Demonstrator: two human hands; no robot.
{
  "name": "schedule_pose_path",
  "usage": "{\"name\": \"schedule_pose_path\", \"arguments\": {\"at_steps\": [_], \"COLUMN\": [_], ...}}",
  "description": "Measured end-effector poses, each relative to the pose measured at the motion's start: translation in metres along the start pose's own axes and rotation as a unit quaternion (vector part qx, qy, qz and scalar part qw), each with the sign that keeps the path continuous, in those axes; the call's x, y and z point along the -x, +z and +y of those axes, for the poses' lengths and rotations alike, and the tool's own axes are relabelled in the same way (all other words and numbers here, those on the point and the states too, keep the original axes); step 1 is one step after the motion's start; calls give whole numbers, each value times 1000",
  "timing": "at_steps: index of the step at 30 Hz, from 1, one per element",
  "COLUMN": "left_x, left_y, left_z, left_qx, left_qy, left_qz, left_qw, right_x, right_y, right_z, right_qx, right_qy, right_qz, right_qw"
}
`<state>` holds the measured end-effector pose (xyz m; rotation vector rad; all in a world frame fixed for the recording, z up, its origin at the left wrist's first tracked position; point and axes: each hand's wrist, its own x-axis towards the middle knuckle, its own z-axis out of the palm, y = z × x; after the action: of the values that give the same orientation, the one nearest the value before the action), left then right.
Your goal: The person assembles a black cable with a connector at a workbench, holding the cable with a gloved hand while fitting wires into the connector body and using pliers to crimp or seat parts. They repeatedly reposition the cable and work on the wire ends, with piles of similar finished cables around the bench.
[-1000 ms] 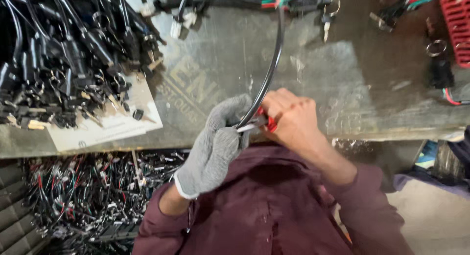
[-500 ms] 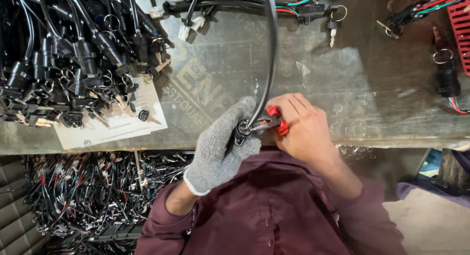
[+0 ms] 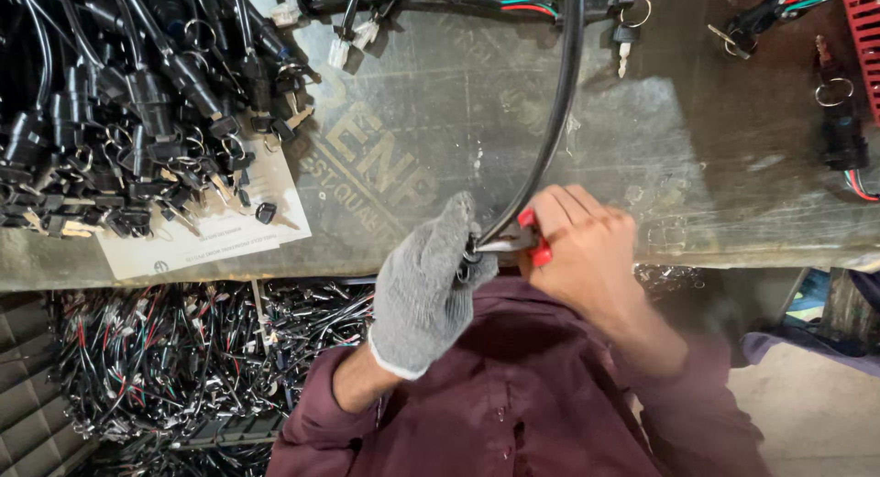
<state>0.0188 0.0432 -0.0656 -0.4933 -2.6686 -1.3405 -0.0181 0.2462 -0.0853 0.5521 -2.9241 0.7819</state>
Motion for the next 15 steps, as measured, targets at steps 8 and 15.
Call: {"name": "schedule_pose_path", "arguments": {"at_steps": [8,15], "left_x": [3,-3], "left_y": [6,1], "left_z": [2,4], "left_qx": [-189,-252], "left_qy": [5,55], "left_qz": [-15,-21], "left_qw": [982,966], "right_x": [21,20], "right_y": [12,12], "right_z": [0,-13], "right_qx": [-1,-147], "right_qy": [29,30], "right_qz": [16,-5], "right_qw": [999,989]}}
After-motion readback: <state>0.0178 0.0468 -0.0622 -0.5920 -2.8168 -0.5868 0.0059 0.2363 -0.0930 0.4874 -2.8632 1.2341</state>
